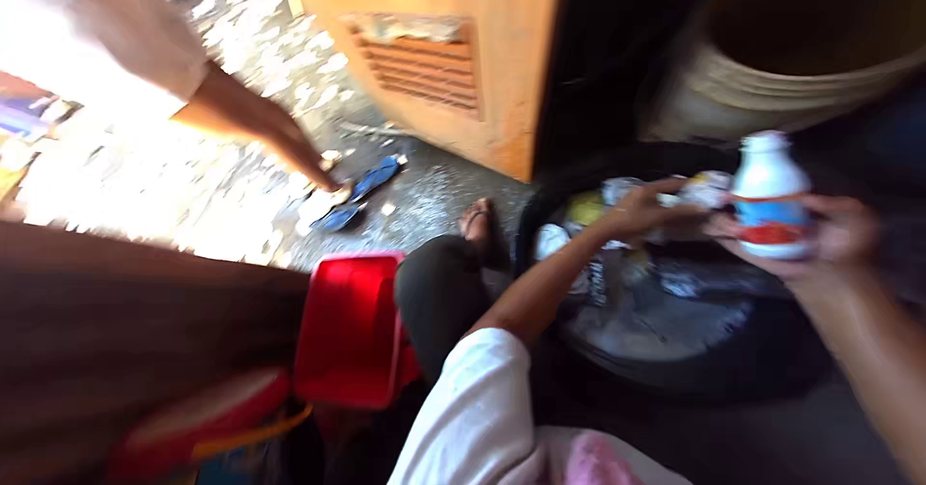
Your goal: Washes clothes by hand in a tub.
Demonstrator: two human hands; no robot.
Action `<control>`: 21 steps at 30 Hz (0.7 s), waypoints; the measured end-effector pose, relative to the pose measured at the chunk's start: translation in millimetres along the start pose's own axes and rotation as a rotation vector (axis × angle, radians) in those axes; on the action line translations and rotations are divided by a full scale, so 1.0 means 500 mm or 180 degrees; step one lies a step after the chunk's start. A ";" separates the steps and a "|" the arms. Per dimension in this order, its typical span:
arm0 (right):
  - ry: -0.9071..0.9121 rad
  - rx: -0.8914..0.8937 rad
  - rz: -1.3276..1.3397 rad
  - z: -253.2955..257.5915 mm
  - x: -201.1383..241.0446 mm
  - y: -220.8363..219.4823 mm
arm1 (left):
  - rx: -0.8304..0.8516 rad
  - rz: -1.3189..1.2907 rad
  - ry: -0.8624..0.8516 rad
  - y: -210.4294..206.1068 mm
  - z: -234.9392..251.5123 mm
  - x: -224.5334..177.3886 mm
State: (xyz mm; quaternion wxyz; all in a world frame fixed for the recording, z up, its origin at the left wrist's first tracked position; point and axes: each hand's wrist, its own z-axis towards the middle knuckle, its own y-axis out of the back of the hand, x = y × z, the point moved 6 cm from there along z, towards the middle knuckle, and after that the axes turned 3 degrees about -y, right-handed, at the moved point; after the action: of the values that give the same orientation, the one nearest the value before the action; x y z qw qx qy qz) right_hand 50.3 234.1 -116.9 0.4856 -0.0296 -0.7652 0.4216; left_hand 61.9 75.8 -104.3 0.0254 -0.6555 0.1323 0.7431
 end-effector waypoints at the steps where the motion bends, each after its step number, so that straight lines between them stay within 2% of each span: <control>1: 0.0065 -0.0046 -0.0062 -0.001 0.002 -0.011 | 0.0042 -0.0262 0.0056 0.002 -0.004 0.008; 4: 0.0238 -0.0029 -0.0172 0.002 0.019 0.007 | -0.0041 -0.0840 0.0216 0.026 0.006 0.060; 7: 0.0256 0.0104 -0.0184 0.012 0.018 0.028 | -0.0432 -0.1185 0.0263 0.064 0.011 0.078; 11: 0.0187 0.0211 -0.0190 0.021 0.015 0.034 | -0.1615 -0.0943 0.0503 0.119 0.018 0.079; 13: 0.0108 0.0181 -0.0299 0.022 0.011 0.025 | -0.1959 -0.0655 0.0421 0.128 0.015 0.069; 16: 0.0051 0.0045 -0.0428 0.023 0.012 0.028 | -0.1989 -0.1064 0.0718 0.110 0.017 0.064; 18: 0.0136 -0.0361 -0.0743 0.017 0.028 0.035 | -0.1904 -0.1368 0.1041 0.097 0.014 0.073; 21: 0.0384 -0.0803 -0.1359 0.010 0.054 0.043 | -0.1987 -0.1218 0.1167 0.088 0.007 0.082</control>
State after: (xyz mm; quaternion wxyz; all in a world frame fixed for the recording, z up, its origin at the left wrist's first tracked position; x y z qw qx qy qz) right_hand 24.3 257.2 -112.8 0.6009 0.0472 -0.7703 0.2082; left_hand 43.5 28.8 -137.2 -0.0610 -0.7661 -0.2216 0.6002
